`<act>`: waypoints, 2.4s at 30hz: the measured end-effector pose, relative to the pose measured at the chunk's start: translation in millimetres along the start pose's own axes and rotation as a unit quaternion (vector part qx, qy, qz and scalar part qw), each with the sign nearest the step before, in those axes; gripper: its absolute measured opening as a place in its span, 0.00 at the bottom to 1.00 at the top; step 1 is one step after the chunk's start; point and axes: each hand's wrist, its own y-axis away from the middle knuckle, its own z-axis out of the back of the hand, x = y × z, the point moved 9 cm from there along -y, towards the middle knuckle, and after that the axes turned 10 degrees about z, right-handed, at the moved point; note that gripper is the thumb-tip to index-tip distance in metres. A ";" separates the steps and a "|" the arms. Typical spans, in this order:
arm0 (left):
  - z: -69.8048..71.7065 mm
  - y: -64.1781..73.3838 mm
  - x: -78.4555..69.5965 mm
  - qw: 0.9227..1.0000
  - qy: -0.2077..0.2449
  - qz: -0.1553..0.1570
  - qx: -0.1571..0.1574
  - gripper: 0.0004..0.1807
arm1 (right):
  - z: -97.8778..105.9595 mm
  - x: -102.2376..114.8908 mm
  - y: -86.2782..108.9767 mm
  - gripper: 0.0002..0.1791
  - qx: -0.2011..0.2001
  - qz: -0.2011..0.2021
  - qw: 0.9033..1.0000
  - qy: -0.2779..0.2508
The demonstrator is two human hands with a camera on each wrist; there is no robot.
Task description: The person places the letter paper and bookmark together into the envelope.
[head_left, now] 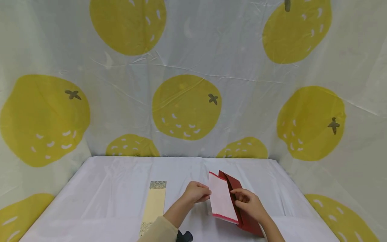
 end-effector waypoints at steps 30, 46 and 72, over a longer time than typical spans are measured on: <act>-26.3 -6.4 -24.0 0.981 -0.138 -0.078 -0.112 0.08 | -3.7 7.9 -0.1 0.17 -0.011 -0.017 1.000 0.011; -40.2 -4.5 -37.7 0.956 -0.218 -0.153 -0.126 0.07 | -5.5 -5.5 -1.2 0.18 -0.026 -0.032 0.998 0.054; -56.6 -11.1 1.5 0.970 -0.131 -0.108 -0.173 0.08 | -12.4 2.1 -4.0 0.18 -0.007 0.010 0.997 0.082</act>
